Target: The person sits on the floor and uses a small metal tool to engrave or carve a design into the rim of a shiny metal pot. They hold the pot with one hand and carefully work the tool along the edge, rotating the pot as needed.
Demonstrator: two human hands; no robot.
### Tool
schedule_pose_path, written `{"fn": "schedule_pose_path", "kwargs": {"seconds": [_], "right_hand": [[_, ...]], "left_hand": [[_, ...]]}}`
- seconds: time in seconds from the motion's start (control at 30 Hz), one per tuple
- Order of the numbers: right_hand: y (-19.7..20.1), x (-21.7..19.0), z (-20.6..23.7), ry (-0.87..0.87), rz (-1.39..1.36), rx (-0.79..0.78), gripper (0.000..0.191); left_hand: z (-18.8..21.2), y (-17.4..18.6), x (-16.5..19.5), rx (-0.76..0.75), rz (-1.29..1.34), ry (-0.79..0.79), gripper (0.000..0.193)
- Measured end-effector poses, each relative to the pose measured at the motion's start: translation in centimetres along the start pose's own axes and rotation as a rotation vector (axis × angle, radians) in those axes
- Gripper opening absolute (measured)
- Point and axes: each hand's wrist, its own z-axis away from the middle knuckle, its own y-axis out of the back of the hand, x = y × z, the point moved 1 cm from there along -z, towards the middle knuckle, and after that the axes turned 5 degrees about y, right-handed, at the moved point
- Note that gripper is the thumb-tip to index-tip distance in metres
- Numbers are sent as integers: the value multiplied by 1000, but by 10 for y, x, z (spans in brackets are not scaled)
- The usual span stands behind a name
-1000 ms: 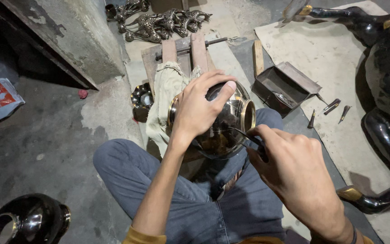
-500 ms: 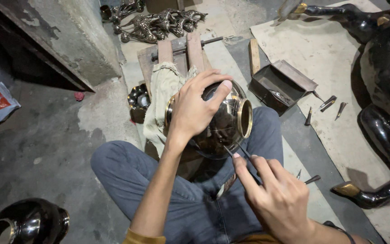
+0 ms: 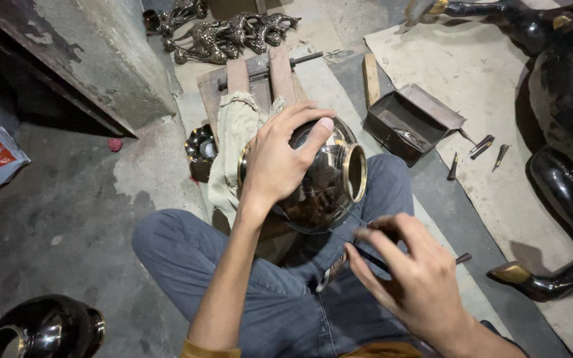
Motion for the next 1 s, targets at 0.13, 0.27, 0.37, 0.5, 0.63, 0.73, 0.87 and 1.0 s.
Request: {"fn": "schedule_pose_path", "kwargs": {"seconds": [0.13, 0.27, 0.37, 0.5, 0.63, 0.73, 0.87, 1.0], "right_hand": [[1, 9, -1, 12, -67, -14, 49], [3, 21, -5, 135, -56, -45, 46], [5, 33, -10, 176, -49, -117, 46], [8, 45, -14, 206, -55, -195, 46], [9, 51, -19, 284, -31, -209, 43], [11, 55, -22, 322, 6, -220, 44], [9, 59, -24, 354, 14, -218, 43], [8, 61, -25, 375, 21, -225, 45]], "left_hand": [[2, 2, 2, -5, 4, 8, 30], [2, 2, 3, -3, -13, -4, 30], [2, 3, 3, -2, -11, -18, 29], [2, 3, 3, 1, -22, -26, 29], [2, 4, 3, -6, -21, -17, 29], [1, 5, 4, -15, -11, -17, 29], [1, 5, 5, -13, -19, -9, 30], [1, 5, 4, -13, -25, -2, 30]]}}
